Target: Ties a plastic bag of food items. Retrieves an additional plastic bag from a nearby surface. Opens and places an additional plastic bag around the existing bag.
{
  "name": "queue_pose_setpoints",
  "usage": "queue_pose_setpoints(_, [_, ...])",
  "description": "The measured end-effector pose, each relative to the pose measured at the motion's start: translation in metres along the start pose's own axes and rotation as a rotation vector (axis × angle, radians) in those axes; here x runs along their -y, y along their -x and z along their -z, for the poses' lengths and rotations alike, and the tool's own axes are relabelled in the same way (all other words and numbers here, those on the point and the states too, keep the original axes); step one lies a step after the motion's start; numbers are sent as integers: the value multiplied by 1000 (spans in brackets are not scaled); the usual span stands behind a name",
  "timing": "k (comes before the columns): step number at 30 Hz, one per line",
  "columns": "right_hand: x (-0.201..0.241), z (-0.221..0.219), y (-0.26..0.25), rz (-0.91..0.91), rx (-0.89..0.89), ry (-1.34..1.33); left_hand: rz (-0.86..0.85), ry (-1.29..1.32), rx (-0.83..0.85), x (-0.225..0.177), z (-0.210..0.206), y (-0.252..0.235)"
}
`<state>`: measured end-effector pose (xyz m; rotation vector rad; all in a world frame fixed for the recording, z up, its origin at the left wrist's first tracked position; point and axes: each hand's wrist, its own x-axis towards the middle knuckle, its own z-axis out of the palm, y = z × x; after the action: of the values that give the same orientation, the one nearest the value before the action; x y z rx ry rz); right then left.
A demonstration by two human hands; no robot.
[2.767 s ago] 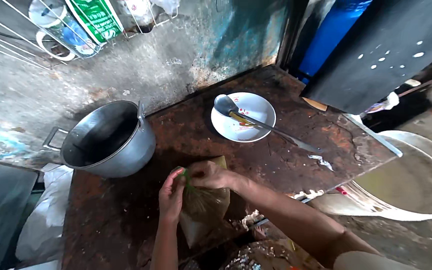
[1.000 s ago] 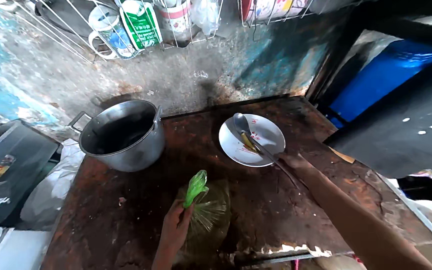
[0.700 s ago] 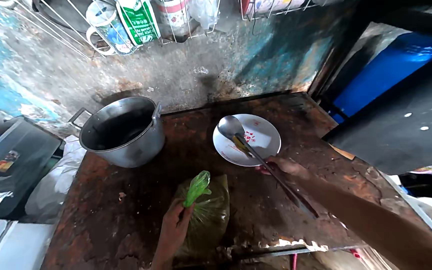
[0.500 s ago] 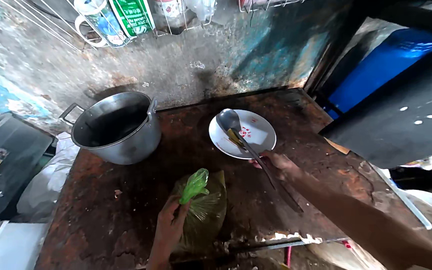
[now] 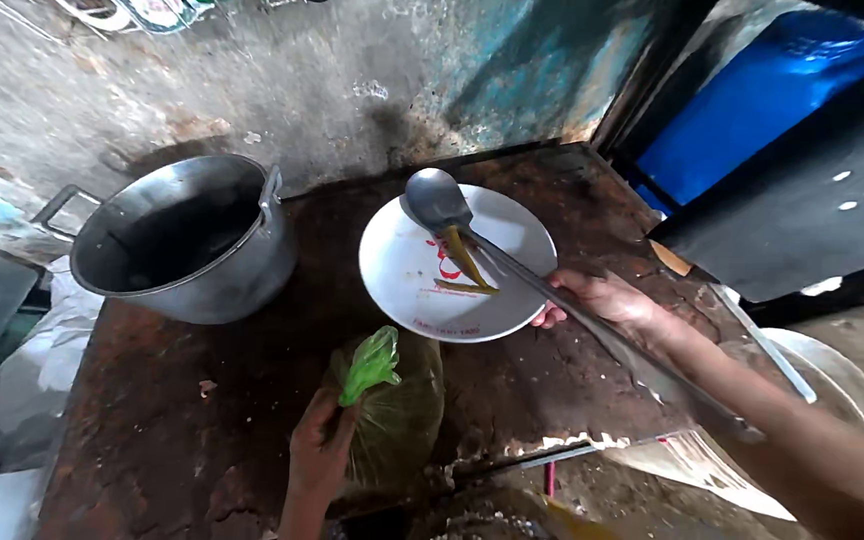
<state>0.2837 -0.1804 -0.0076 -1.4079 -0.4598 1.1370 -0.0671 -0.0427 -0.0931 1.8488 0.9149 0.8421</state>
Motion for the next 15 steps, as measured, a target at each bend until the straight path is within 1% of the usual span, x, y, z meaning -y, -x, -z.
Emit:
queue_pose_setpoints(5, [12,-4,17,52,97,79,-12,35,-18,3,1,-1])
queue_pose_setpoints(8, [10,-8,17,39,103,82,-5,50,-29,0,3,-3])
queue_pose_setpoints(12, [-17,-3,-4,-38,39,-13,45,88,-20,-3,8,-6])
queue_pose_setpoints(15, [-43,4,-23,-14,-57,43,66,90,-5,-8,12,-9])
